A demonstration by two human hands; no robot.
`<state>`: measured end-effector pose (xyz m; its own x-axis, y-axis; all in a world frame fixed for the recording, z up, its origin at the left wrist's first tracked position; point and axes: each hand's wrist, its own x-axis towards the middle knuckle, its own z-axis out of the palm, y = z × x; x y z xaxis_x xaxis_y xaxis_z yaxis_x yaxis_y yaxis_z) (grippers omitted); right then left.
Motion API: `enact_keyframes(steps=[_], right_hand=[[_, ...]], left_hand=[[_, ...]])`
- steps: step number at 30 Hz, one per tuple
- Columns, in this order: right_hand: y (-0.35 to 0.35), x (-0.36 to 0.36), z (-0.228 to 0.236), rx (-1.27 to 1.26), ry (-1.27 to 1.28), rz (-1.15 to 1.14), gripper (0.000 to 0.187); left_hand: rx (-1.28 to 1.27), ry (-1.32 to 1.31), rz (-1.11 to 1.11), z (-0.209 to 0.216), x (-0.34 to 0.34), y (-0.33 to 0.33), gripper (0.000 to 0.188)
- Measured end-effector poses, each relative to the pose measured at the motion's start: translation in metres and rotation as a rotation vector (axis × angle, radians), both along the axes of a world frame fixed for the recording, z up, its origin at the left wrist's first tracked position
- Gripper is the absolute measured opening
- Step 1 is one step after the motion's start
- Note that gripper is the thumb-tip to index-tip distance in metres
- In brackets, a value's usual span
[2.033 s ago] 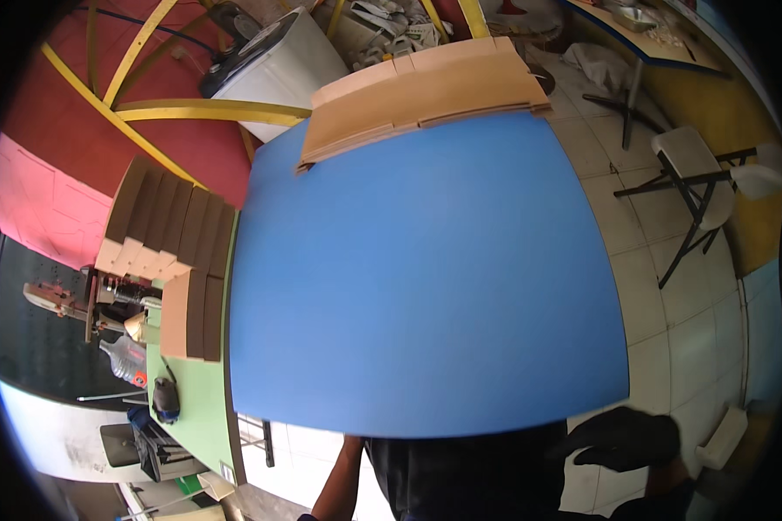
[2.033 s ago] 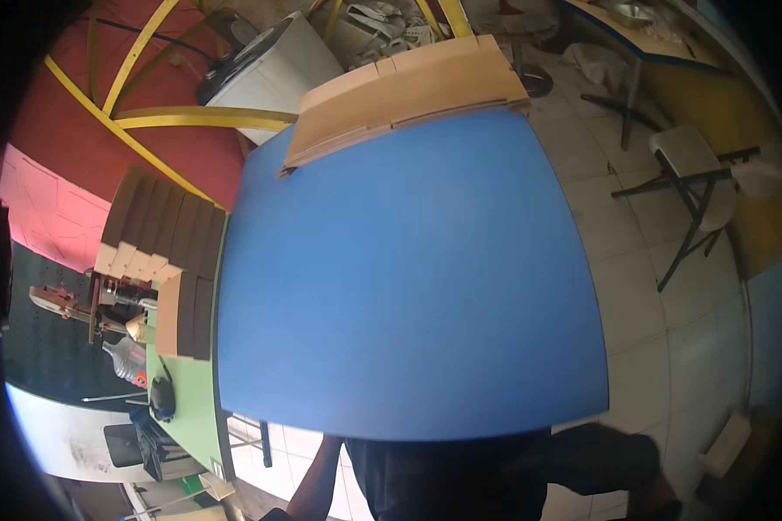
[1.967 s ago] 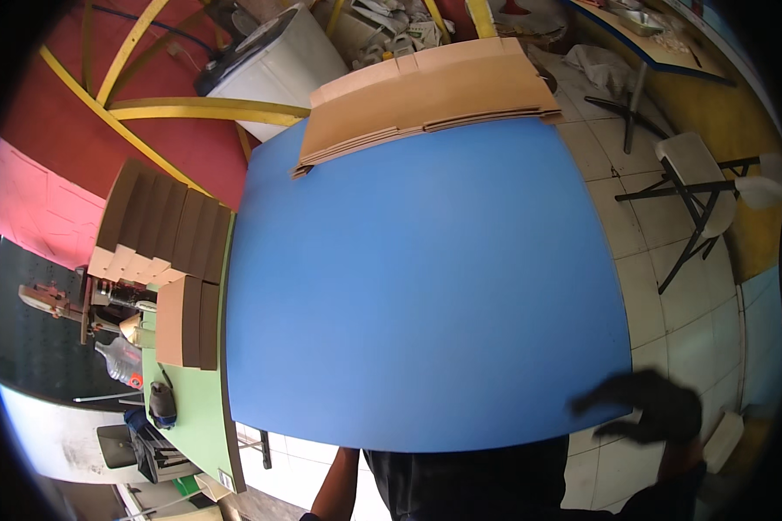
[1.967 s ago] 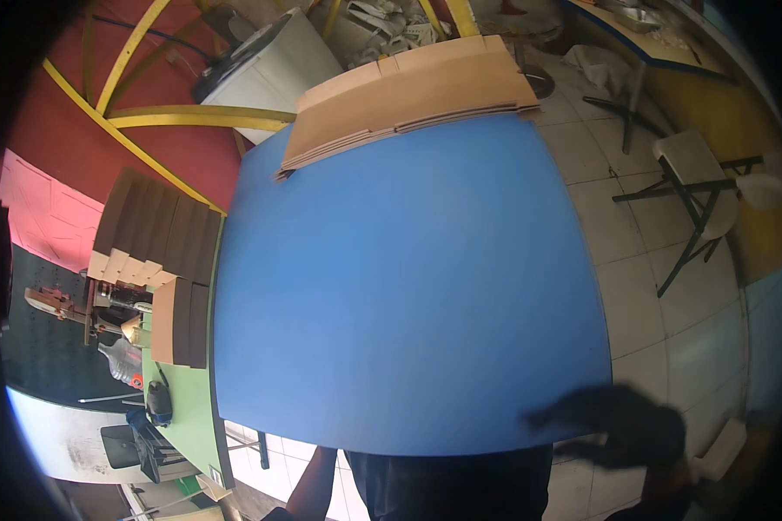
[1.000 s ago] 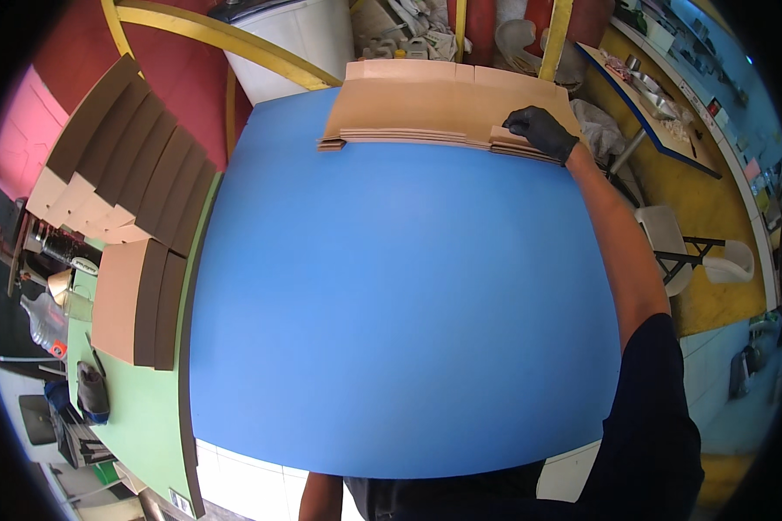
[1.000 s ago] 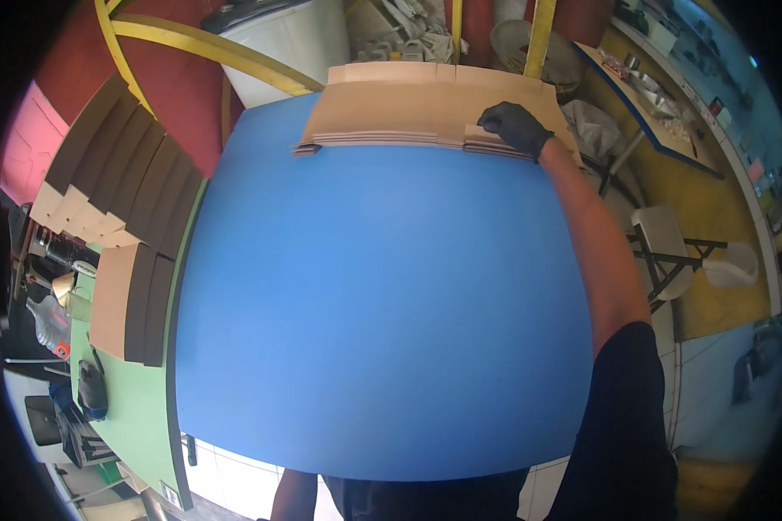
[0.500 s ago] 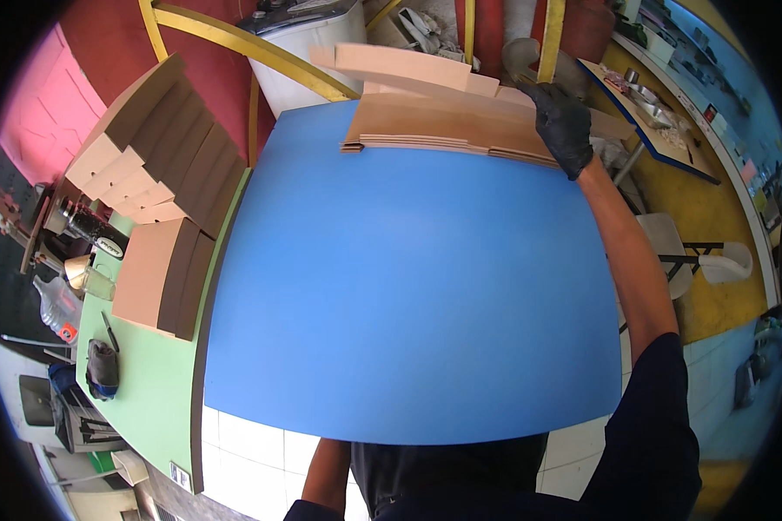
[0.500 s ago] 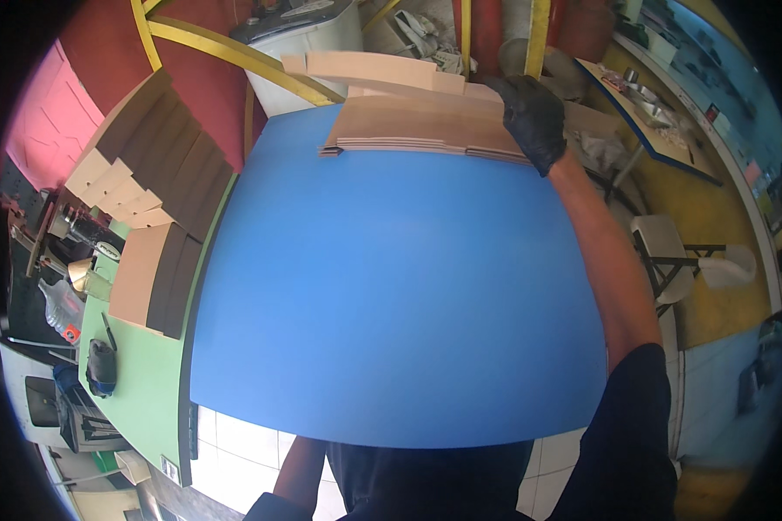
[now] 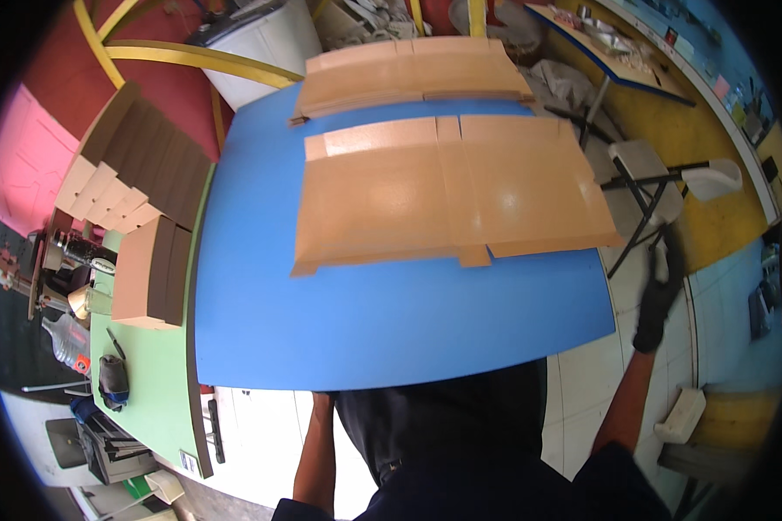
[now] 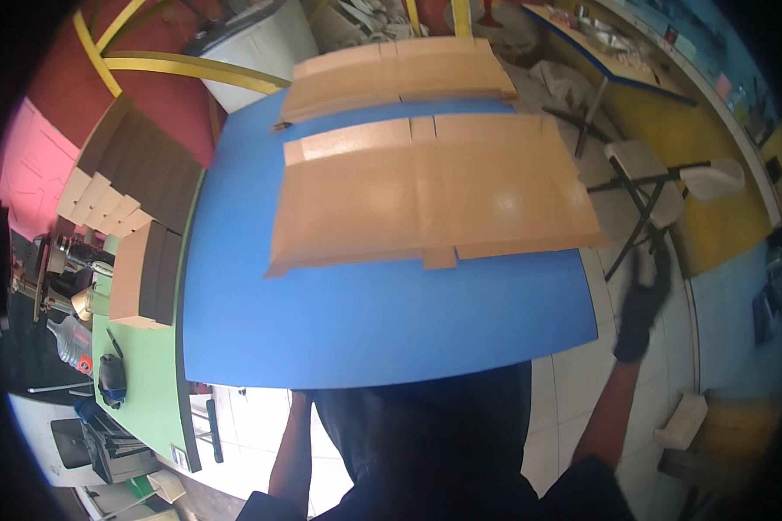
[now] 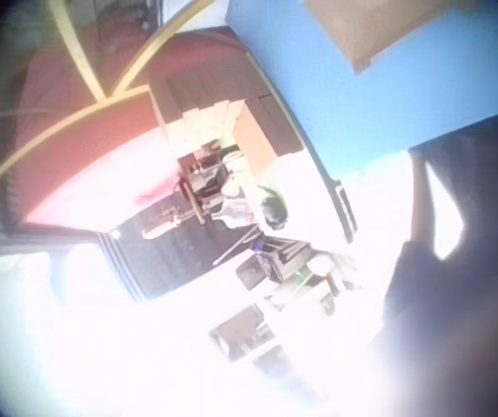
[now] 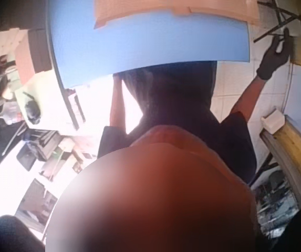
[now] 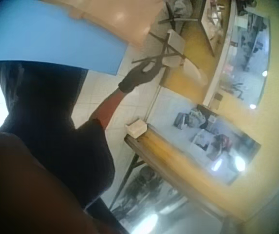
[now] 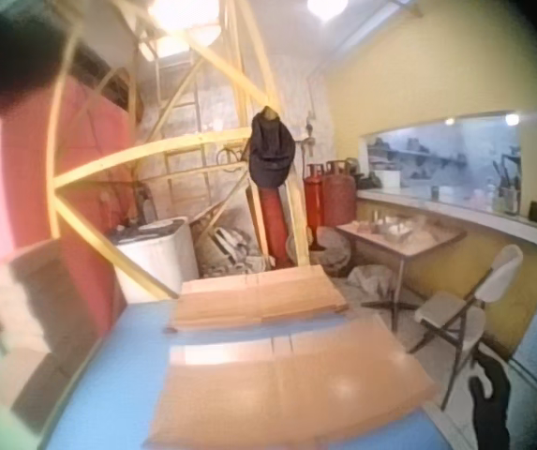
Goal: The person assembles flat cardboard boxes on a blue table. They fold the side flaps and tuck the tabs to form the box shape, then place the finished box aside and repeat with another flat piece.
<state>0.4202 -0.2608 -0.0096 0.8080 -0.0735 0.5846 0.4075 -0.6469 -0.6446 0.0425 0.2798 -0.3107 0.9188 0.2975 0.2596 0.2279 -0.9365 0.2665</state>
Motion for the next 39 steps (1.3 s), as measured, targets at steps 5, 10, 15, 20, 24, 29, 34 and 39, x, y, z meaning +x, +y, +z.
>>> enact_keyframes(steps=[5,10,15,20,24,29,34,39], right_hand=[[-0.122,-0.124,-0.141,0.469,0.539,-0.278,0.050],[0.013,-0.182,-0.244,0.041,0.695,0.018,0.062],[0.092,-0.138,-0.207,-0.430,0.483,0.376,0.049],[0.041,-0.138,-0.208,-0.360,0.547,0.321,0.045],[-0.061,-0.132,-0.218,-0.043,0.773,0.119,0.066],[-0.139,-0.070,-0.129,0.624,0.760,-0.082,0.062],[-0.086,0.038,-0.034,0.573,0.698,0.382,0.072],[-0.017,0.141,-0.019,0.010,0.823,0.428,0.069]], left_hand=[[-0.313,-0.068,0.262,0.047,-0.034,-0.046,0.043],[-0.146,-0.238,0.301,0.076,-0.020,-0.073,0.035],[-0.615,-0.039,0.214,0.050,0.006,-0.067,0.026],[-0.489,0.043,0.086,0.124,-0.002,-0.095,0.031],[-0.623,0.850,-0.183,0.254,-0.011,-0.093,0.036],[-0.885,0.384,-0.244,0.379,0.048,-0.039,0.037],[-0.469,-0.032,-0.229,0.386,0.243,0.005,0.032],[0.136,0.094,-0.255,0.336,0.388,-0.005,0.069]])
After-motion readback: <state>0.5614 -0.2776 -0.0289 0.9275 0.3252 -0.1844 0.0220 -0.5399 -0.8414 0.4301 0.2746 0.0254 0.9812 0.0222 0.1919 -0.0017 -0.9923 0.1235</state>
